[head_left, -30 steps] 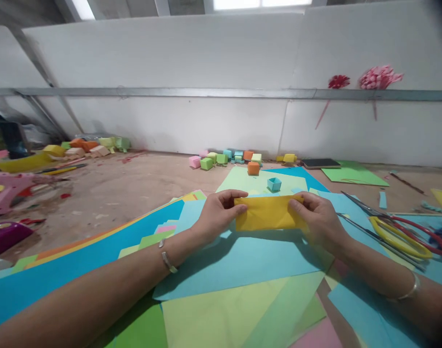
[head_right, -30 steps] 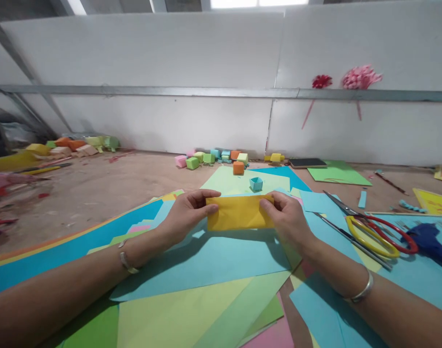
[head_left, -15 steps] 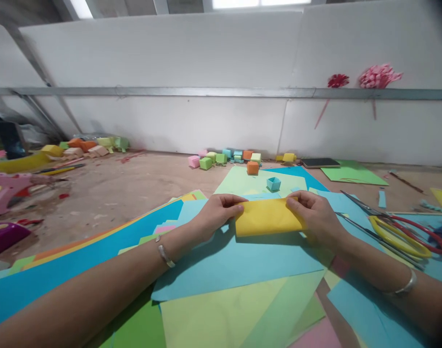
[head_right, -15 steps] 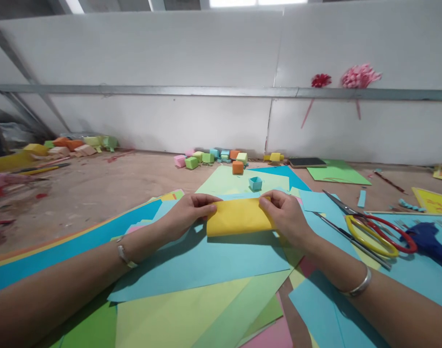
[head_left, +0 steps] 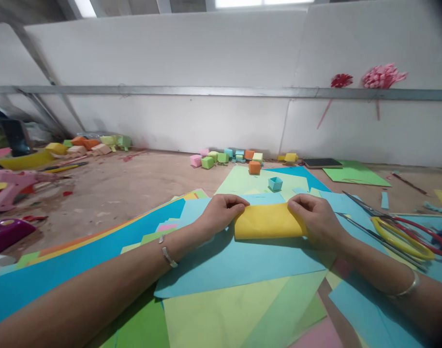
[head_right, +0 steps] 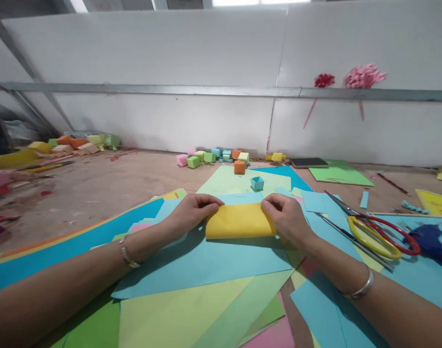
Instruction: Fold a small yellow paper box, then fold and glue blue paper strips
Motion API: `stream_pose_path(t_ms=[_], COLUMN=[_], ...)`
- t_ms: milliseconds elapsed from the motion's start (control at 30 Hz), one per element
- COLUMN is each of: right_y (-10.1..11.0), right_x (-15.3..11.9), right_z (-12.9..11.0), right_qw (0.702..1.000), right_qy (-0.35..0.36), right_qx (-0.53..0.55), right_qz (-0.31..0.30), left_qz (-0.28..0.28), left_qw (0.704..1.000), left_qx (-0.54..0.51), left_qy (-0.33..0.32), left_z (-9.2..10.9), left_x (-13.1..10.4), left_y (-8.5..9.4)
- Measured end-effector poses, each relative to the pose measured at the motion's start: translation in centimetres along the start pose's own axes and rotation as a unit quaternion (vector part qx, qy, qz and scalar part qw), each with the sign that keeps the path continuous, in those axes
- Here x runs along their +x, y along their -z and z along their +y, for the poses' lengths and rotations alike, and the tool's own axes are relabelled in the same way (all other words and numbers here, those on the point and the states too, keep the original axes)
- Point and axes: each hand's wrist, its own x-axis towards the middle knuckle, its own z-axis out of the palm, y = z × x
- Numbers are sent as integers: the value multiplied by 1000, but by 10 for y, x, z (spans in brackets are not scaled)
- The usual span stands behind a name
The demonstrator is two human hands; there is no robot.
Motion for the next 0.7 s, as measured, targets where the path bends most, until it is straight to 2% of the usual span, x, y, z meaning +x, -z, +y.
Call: stream_pose_path(t_ms=[200,367,700], right_y=[-2,-3,-10], right_x=[3,2,-1], right_z=[4,7,11], right_qw=[996,989,974], right_qy=[24,42,86], right_qx=[-64,-117,-187], right_qz=[-57,-77,-97], left_qz=[-14,-33,-57], left_qw=[994,980,927], left_qx=[103,182,324], left_qy=[-40,-76,-177], left_z=[-3,-3,-6], left_x=[3,4,-3], left_y=[3,4,2])
